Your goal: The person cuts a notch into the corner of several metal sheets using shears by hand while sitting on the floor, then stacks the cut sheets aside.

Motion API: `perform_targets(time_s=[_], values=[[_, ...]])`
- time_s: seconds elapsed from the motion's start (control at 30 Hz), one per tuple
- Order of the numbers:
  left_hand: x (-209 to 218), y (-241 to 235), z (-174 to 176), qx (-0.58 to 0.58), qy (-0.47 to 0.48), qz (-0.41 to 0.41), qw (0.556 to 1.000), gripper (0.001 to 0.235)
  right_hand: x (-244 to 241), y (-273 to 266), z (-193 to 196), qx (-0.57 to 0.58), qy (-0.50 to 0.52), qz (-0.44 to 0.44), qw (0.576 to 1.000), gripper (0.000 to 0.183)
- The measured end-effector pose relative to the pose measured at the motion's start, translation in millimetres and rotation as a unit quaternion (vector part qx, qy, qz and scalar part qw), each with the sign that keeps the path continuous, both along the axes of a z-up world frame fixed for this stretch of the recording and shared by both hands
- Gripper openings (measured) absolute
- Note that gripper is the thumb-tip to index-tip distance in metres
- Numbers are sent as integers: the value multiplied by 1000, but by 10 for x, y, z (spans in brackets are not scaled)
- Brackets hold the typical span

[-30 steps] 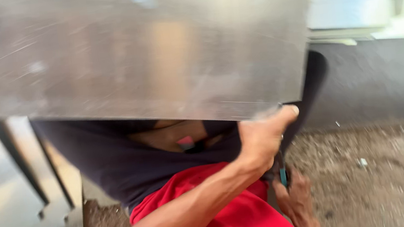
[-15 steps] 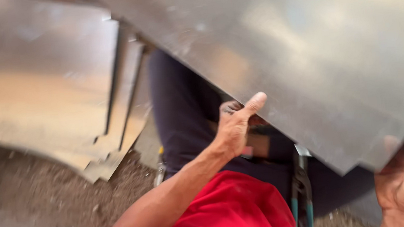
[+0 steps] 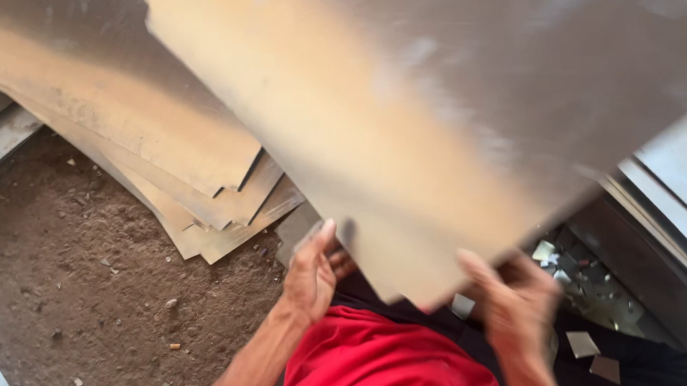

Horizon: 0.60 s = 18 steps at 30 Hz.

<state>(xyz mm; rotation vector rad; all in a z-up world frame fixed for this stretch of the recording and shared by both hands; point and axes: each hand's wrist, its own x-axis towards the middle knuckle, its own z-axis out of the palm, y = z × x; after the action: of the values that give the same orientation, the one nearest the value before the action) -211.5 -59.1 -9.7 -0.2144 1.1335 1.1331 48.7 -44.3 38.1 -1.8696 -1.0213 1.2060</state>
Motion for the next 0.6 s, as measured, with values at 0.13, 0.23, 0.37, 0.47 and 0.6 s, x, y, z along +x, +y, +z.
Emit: perform_targets(time_s=[0.13,0.23,0.37,0.47,0.6], values=[[-318,-249,-632,-78,19,16,997,25,-984,498,-154,-36,20,117,992,27],[-763,-205,-742,-50,-40,110,992,29,-1504,832,-291,-47,25,175,983,25],[-1408,59,-888,-32,130,160,978,34,-2022,1203,-636,-39,157,206,965,21],[-1790,400,-942,15,122,280,952,33,-2107,1311,-931,13,166,336,927,27],[-2097,151,-799,6,298,234,926,33,-1931,1221,-1184,262,-150,541,785,32]])
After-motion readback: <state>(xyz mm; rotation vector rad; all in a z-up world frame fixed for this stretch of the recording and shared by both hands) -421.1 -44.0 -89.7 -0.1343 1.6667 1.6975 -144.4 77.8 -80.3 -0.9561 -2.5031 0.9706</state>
